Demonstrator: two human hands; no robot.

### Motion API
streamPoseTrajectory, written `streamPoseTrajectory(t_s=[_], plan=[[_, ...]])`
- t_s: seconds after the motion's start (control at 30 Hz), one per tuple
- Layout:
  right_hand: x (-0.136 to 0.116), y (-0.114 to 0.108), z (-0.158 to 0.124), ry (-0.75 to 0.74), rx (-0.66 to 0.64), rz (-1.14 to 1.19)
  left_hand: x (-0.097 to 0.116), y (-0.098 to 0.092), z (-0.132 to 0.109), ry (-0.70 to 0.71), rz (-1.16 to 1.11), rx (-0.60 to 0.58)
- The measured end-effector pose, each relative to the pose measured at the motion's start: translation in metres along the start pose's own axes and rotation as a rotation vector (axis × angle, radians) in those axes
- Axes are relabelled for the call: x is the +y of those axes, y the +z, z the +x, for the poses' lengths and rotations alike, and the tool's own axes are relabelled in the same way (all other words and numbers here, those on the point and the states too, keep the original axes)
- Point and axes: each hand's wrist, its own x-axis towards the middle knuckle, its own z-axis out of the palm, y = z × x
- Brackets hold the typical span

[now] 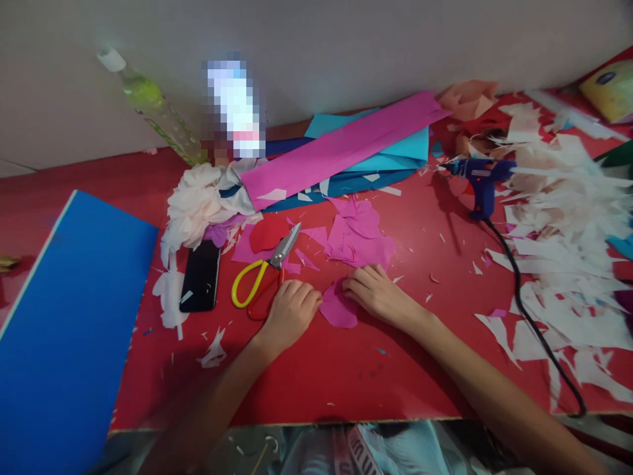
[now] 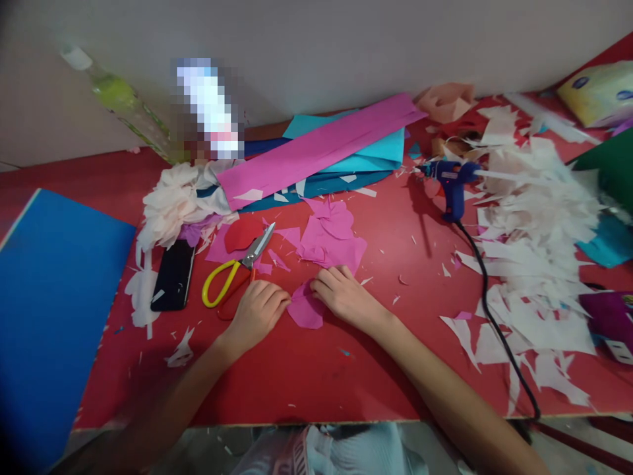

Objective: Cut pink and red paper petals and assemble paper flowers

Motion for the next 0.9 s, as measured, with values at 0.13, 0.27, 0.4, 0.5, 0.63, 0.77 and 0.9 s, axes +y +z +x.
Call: streamPoseTrajectory(t_s=[0.13, 0.27, 0.4, 0.5, 0.63, 0.77, 0.9], plan=[[0.003, 0.000, -0.002, 0.015, -0.026, -0.002, 0.000, 0.001, 0.000, -0.015, 0.002, 0.004], [0.007, -0.001, -0.004, 0.027, -0.064, -0.009, -0.001, 0.002, -0.001, -0.021, 0.007, 0.006], [0.006, -0.004, -0.003, 0.047, 0.009, 0.040, -0.001, 0.002, 0.000, -0.023, 0.009, 0.000], [0.002, -0.004, 0.001, 0.058, 0.095, 0.116, -0.002, 0.002, -0.001, -0.002, 0.006, -0.007], [-0.002, 0.000, 0.003, 0.051, 0.062, 0.146, -0.003, 0.002, -0.002, 0.052, 0.011, -0.024], [0.001, 0.004, 0.005, 0.085, 0.025, 0.133, -0.003, 0.000, -0.001, 0.071, 0.020, -0.029], [0.003, 0.006, 0.006, 0.109, 0.018, 0.132, -0.003, -0.001, 0.001, 0.066, 0.016, -0.034]])
